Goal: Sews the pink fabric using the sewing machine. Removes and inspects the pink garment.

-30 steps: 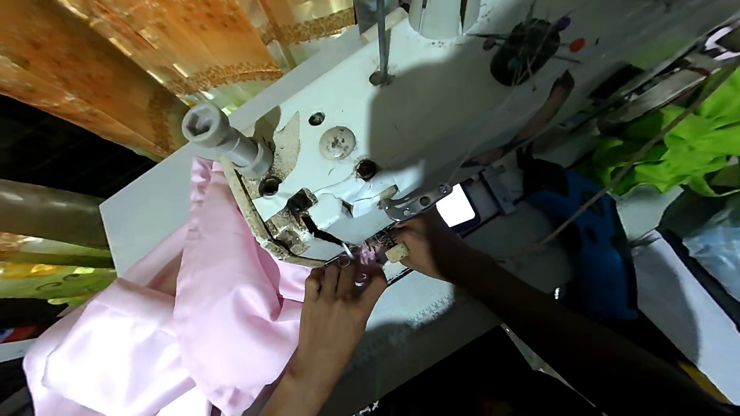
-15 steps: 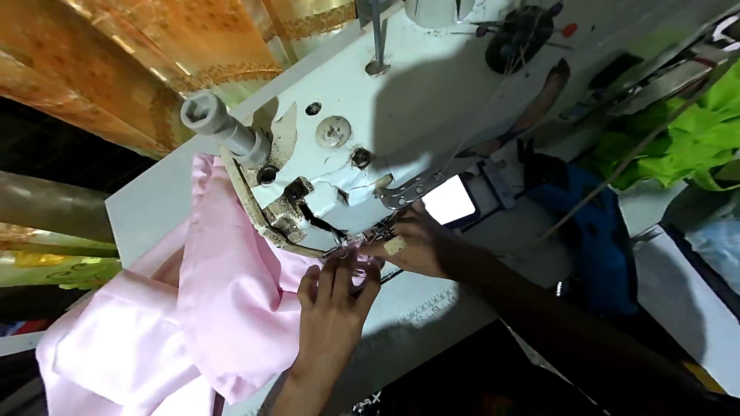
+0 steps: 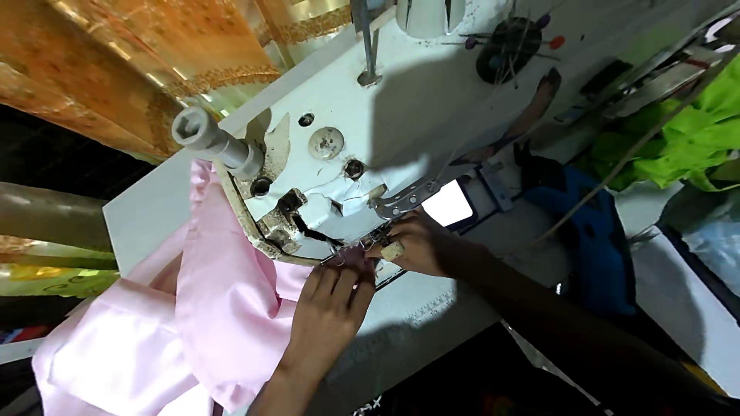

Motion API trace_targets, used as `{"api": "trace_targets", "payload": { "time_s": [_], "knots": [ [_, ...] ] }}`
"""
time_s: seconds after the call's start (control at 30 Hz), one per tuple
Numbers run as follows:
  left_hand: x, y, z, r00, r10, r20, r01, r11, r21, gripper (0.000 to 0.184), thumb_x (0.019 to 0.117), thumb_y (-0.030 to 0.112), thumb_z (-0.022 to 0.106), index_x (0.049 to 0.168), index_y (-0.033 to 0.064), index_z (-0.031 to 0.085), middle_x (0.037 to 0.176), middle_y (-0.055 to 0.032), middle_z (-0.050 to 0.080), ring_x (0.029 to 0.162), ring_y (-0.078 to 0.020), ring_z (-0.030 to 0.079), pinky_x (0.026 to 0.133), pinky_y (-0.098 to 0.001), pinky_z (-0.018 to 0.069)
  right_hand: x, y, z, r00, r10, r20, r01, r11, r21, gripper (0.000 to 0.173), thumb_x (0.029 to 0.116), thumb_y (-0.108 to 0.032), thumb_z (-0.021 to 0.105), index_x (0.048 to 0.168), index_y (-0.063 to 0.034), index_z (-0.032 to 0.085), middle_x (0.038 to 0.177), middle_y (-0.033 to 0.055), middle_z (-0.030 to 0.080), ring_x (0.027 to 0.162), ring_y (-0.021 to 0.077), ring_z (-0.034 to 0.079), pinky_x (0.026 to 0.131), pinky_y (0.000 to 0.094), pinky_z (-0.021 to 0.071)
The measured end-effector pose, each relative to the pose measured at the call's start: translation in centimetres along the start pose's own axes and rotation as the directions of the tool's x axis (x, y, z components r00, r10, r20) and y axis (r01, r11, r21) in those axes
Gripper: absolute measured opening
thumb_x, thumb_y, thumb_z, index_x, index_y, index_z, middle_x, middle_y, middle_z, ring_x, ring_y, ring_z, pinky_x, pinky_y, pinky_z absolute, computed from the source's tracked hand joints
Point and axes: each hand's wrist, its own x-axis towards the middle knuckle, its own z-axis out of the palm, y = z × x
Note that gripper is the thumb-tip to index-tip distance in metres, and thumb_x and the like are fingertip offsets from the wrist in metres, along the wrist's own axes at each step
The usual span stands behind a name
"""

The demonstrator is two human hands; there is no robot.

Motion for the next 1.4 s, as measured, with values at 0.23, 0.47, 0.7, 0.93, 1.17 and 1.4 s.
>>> {"api": "trace_targets", "payload": {
  "time_s": [0.23,0.47,0.7,0.93,1.17,1.4],
  "knots": [
    [0.2,0.5,0.0,0.994,-0.051,0.096,0.046,0.997,0.055,0.018,0.0937,0.009,0.061,0.104,0.0161,0.074,0.096,-0.0166,0.071,0.081,-0.0352,0.068,0.067,-0.0440,0.0531,-0.3,0.0,0.0,1.000,0.014,0.011,-0.015,1.000,0.009,0.019,0.0923,-0.014,0.062,0.086,-0.0182,0.079,0.095,-0.0029,0.075,0.104,0.0230,0.066,0.092,0.0510,0.0436],
    [0.6,0.6,-0.1,0.992,-0.056,0.115,0.051,0.998,0.044,0.022,0.0931,0.005,0.059,0.103,0.0166,0.074,0.095,-0.0168,0.071,0.080,-0.0346,0.069,0.069,-0.0434,0.0530,-0.2,-0.4,0.0,0.997,0.049,-0.064,-0.052,0.998,-0.043,0.017,0.0848,-0.007,0.065,0.084,-0.0157,0.079,0.092,-0.0005,0.074,0.099,0.0251,0.064,0.089,0.0489,0.0426],
    [0.7,0.7,-0.2,0.989,-0.060,0.137,0.052,0.997,0.062,0.021,0.0917,0.007,0.062,0.105,0.0178,0.074,0.098,-0.0176,0.071,0.082,-0.0350,0.069,0.068,-0.0433,0.0519,0.2,-1.2,-0.5,0.988,0.156,-0.021,-0.157,0.986,-0.049,0.016,0.0784,-0.002,0.070,0.081,-0.0141,0.080,0.090,0.0003,0.076,0.104,0.0295,0.066,0.095,0.0606,0.0400],
    [0.5,1.1,0.5,0.992,-0.091,0.090,0.083,0.993,0.089,0.020,0.0911,0.010,0.065,0.105,0.0192,0.075,0.099,-0.0159,0.072,0.087,-0.0352,0.069,0.073,-0.0451,0.0506,0.2,-0.8,-0.1,0.990,0.134,-0.046,-0.137,0.988,-0.069,0.018,0.0813,-0.003,0.068,0.083,-0.0155,0.081,0.093,-0.0011,0.077,0.104,0.0284,0.067,0.096,0.0600,0.0398],
    [0.4,1.0,0.8,0.991,-0.106,0.078,0.099,0.990,0.096,0.018,0.0906,0.009,0.066,0.103,0.0193,0.075,0.099,-0.0153,0.072,0.091,-0.0358,0.068,0.073,-0.0456,0.0503,0.0,-1.0,0.2,0.991,0.086,-0.107,-0.098,0.989,-0.112,0.015,0.0840,-0.005,0.068,0.083,-0.0143,0.080,0.092,0.0007,0.076,0.102,0.0272,0.067,0.099,0.0566,0.0399],
    [0.3,0.6,0.9,0.993,-0.100,0.068,0.090,0.988,0.125,0.019,0.0908,0.010,0.067,0.103,0.0212,0.075,0.098,-0.0128,0.072,0.094,-0.0348,0.068,0.077,-0.0469,0.0492,0.0,-0.9,0.8,0.999,0.030,-0.035,-0.036,0.985,-0.168,0.016,0.0906,-0.014,0.068,0.089,-0.0241,0.080,0.097,0.0001,0.074,0.108,0.0259,0.065,0.104,0.0587,0.0358]
  ]
}}
